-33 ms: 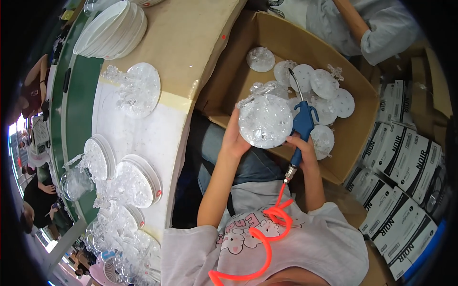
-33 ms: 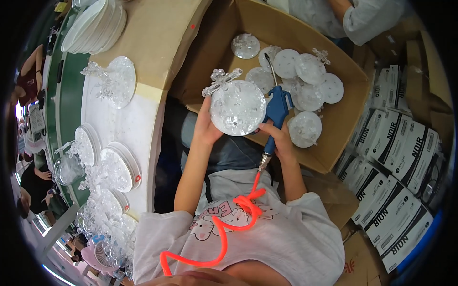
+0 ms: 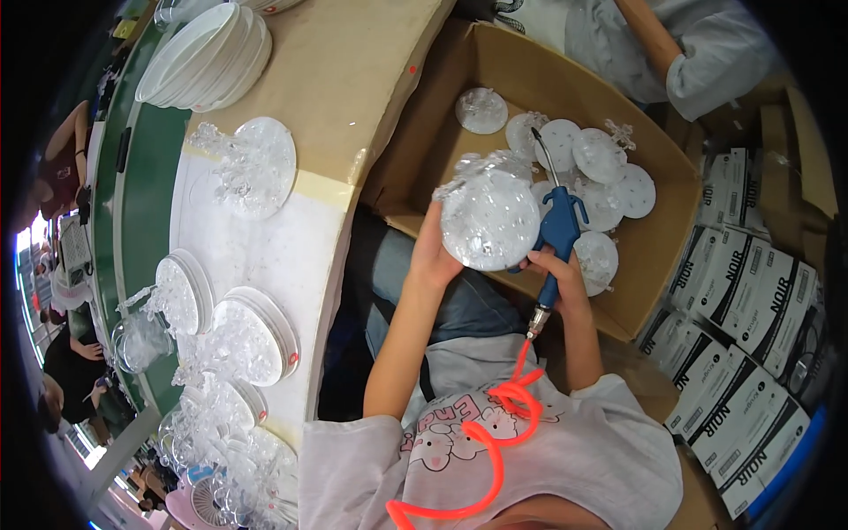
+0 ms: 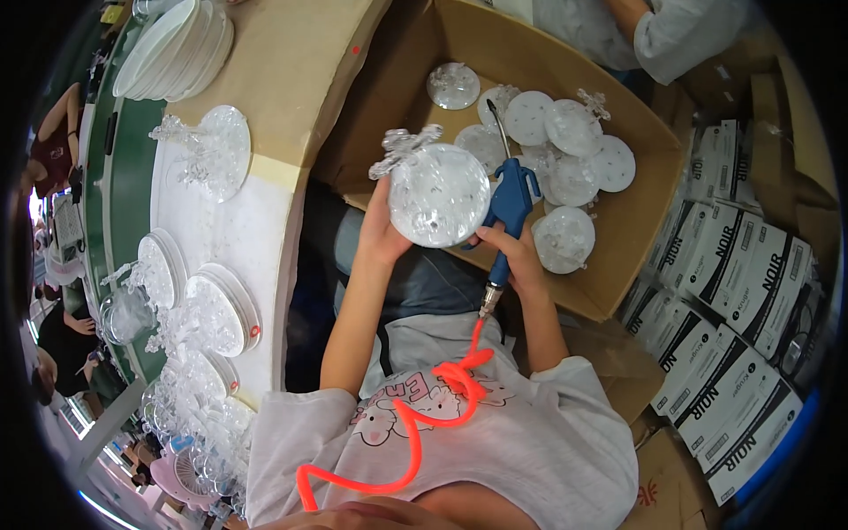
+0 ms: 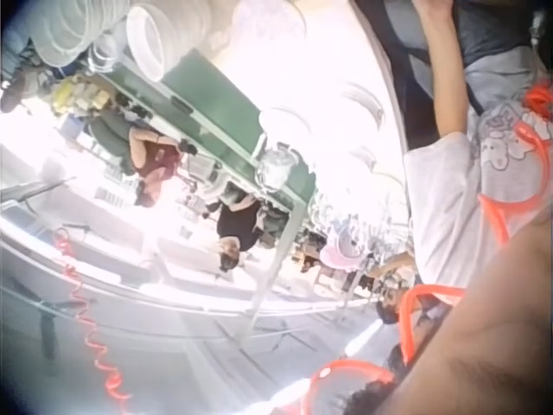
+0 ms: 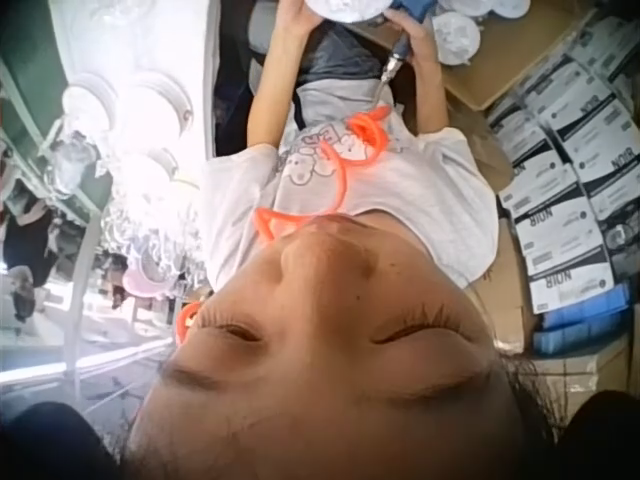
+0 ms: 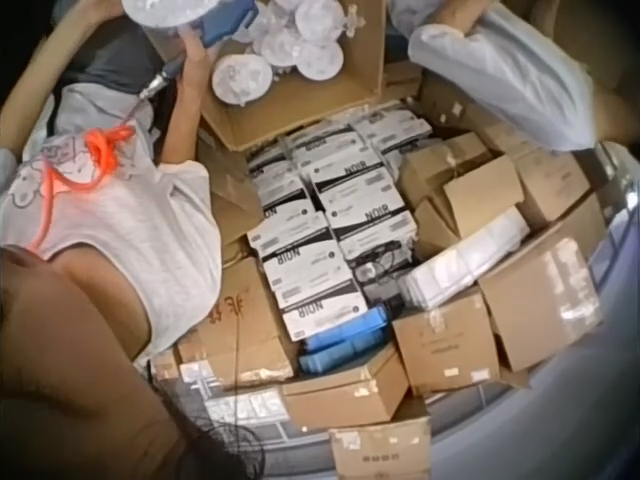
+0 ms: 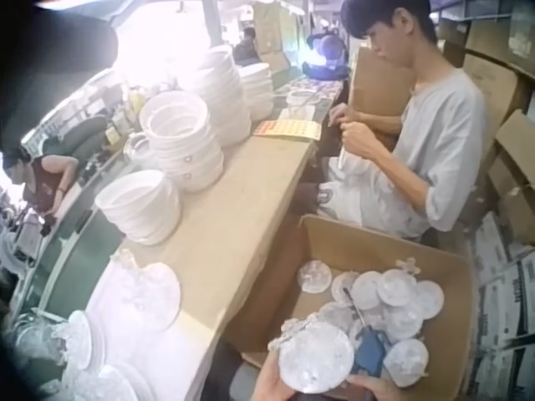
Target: The recorder is cleaning decorative crystal-like light components with an air duster and assembling them onto base plates at a factory workstation.
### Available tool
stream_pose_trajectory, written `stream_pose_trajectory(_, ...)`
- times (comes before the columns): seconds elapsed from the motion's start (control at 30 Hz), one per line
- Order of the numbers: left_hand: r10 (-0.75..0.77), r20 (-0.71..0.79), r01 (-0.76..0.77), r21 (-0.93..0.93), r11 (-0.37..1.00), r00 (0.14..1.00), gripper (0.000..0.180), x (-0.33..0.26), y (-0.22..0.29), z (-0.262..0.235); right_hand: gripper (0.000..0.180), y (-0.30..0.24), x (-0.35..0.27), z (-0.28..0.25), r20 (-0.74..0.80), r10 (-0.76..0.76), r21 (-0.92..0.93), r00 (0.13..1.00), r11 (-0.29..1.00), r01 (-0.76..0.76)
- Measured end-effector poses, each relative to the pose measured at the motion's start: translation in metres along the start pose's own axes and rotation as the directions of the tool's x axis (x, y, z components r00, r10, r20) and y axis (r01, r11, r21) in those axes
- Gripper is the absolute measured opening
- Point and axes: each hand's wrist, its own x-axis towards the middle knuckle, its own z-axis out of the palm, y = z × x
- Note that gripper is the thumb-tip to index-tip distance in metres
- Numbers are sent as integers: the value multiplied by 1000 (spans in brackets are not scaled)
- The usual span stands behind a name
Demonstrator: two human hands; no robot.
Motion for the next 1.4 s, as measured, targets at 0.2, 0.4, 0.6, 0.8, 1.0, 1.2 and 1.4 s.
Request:
stream_pose_trajectory(0.2,368,35,-357,351,866,929,53,65,39,15,30,-1,-10,-34,205,87,-231,975,972,-38)
stream_pose_trajectory(0.4,453,-17,-381,514,769,891,45,129,37,-22,25,18,-18,-20,319,123,-392,940,920,13)
stream_pose_trajectory(0.6,420,-101,-213,741,637,902,48,139,31,-42,27,19,-7,-12,356,181,-410,917,912,-20)
stream_pose_trajectory(0.8,389,-202,-188,625,758,899,48,137,42,-52,24,15,-1,-8,345,202,-427,917,903,-38)
stream_pose_trajectory(1.0,357,-158,-249,466,849,920,41,129,39,-41,24,23,-1,-13,344,212,-505,915,863,-11)
stream_pose_trajectory(1.2,314,-163,-191,513,837,936,43,131,42,-45,23,15,-4,-4,345,202,-504,917,863,0)
stream_pose_trajectory(1.4,355,-121,-220,590,777,927,43,123,33,-35,23,11,-7,9,294,184,-590,938,807,26)
